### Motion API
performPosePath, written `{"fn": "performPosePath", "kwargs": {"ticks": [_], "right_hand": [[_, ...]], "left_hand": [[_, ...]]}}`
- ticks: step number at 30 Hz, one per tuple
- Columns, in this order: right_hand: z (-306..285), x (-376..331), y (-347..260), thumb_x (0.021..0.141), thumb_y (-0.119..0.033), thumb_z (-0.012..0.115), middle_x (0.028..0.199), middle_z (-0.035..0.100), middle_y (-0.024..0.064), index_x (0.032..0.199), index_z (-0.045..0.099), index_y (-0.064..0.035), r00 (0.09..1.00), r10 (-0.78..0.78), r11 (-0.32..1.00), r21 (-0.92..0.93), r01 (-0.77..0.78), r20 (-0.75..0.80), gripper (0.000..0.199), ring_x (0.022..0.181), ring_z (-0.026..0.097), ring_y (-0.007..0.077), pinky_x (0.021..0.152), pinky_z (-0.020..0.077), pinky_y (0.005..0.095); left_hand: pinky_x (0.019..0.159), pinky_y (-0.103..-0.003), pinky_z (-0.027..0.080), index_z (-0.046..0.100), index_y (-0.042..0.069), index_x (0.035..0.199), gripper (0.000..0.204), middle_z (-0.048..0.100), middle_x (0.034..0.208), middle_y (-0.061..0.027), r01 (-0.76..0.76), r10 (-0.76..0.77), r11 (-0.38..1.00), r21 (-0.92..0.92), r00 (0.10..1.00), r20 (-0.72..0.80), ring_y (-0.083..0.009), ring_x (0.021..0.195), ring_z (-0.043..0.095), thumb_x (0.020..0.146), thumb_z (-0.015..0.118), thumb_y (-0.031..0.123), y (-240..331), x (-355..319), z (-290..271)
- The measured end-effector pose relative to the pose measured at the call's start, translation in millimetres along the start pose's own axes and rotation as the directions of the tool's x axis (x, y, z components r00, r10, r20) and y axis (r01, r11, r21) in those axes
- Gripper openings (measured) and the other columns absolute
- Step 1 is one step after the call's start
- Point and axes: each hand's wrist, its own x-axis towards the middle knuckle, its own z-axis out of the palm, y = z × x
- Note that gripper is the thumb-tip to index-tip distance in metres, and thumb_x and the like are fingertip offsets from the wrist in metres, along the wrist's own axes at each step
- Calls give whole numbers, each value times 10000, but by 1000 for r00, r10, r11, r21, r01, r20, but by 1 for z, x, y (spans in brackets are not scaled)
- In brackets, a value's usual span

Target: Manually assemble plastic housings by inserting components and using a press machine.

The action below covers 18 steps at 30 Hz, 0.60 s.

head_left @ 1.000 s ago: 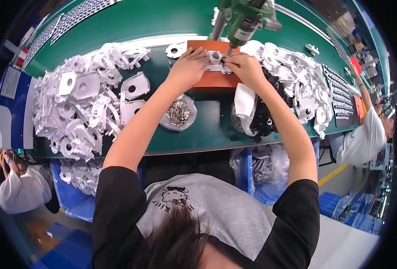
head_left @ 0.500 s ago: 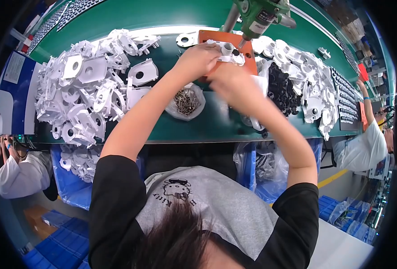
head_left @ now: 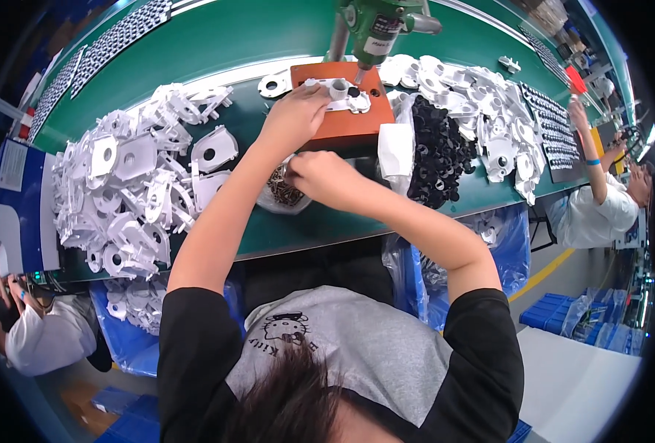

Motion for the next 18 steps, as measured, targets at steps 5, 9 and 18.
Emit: {"fn": "performPosePath", "kwargs": {"ticks": [5,9,18], "right_hand": [[-93,-9,32,768,-138,643,635,609,72,812,646,5,953,296,913,274,-303,68,149,571,546,124,551,440,278],[-132,5,81,785,-144,619,740,631,72,814,651,30,859,508,846,231,-481,-73,179,705,563,115,677,445,258],[-109,30,139,772,-66,616,822,632,77,770,617,53,925,380,854,393,-341,-21,120,779,584,145,750,454,258]], "left_hand": [[927,-388,426,604,17,937,179,615,1031,-159,-15,15,1000,19,1000,-11,-321,1023,554,804,532,113,3,-2,-3],[925,-388,424,599,12,923,178,612,1031,-159,-18,18,1000,1,1000,-17,-322,1025,552,788,539,110,9,0,-1],[946,-382,416,598,14,938,198,614,1027,-162,17,-17,1000,3,999,-49,-327,1026,554,778,550,121,10,-2,-1]]}}
